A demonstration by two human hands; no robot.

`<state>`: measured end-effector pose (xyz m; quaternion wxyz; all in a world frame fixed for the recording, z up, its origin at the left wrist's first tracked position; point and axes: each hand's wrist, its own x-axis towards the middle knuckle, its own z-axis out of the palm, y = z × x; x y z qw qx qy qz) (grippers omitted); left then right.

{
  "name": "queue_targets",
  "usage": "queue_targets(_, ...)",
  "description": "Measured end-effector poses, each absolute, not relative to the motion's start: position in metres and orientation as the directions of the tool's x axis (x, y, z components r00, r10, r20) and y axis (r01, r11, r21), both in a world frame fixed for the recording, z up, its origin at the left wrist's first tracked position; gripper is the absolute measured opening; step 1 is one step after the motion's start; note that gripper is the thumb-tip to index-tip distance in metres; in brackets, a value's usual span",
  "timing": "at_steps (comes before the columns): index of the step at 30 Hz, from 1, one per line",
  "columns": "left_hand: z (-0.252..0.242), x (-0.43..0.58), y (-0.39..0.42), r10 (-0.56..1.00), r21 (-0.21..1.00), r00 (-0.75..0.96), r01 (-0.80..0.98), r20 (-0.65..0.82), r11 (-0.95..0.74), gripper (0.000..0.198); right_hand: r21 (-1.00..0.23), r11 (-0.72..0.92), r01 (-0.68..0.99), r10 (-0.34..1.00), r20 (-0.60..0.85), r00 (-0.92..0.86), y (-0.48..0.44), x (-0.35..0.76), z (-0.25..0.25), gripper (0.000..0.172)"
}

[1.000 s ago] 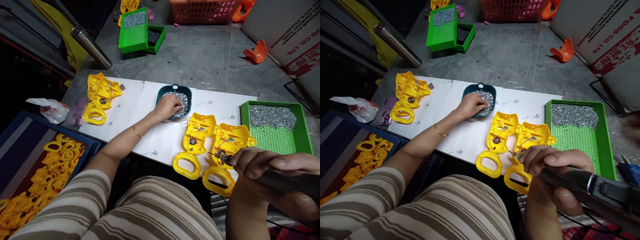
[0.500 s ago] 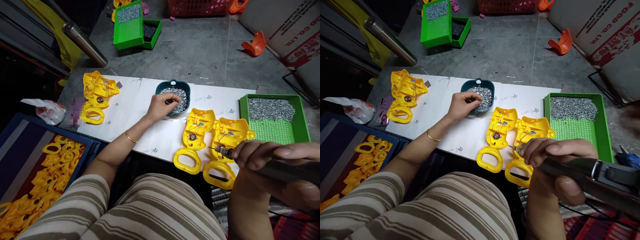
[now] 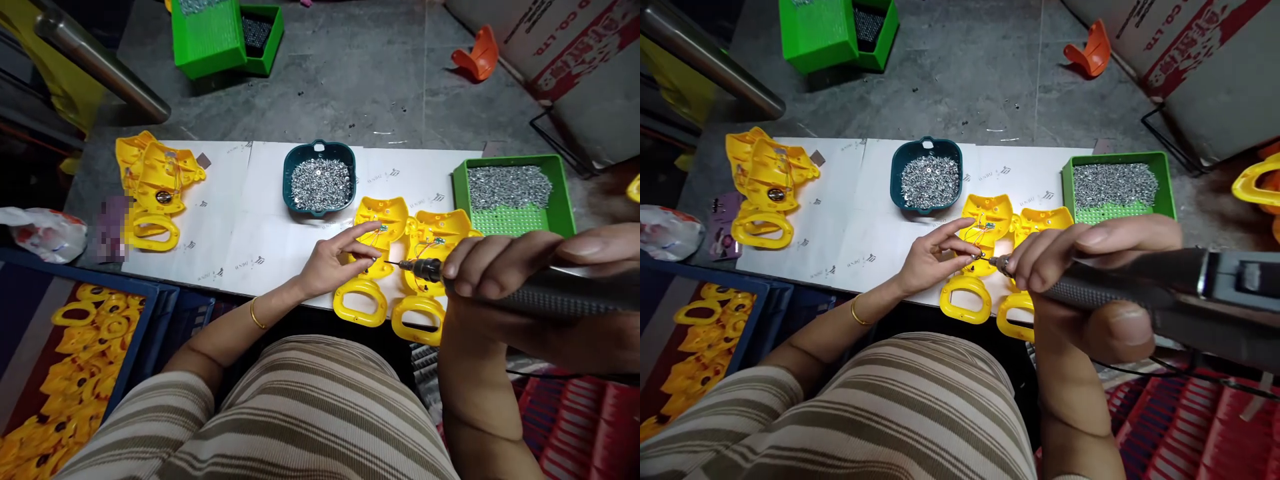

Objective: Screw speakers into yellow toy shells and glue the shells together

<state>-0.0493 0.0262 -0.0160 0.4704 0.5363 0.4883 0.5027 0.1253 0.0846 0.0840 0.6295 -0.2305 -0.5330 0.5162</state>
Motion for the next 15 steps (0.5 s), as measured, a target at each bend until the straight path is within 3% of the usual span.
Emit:
queue_targets(2,-0.016,-0.047,0.024,0.997,0.996,0.021,0.045,0.080,-0.080,0.057,-0.754,0.419,-0.505,0.839,0.535,-0.101,0.086,0.122,0.081,0.017)
queue_targets(6,-0.012,-0.046,0.025,0.997,0.997,0.041,0.027,0.067,-0.069,0.057,-0.725,0.404,-0.557,0.802,0.574,-0.165,0.091,0.119,0.073,0.020)
queue_targets(15,-0.017,-0.044,0.025,0.991,0.993,0.085,0.037,0.106,-0.109,0.060,-0.765,0.353,-0.538,0.844,0.509,-0.170,0.093,0.120,0.064,0.025)
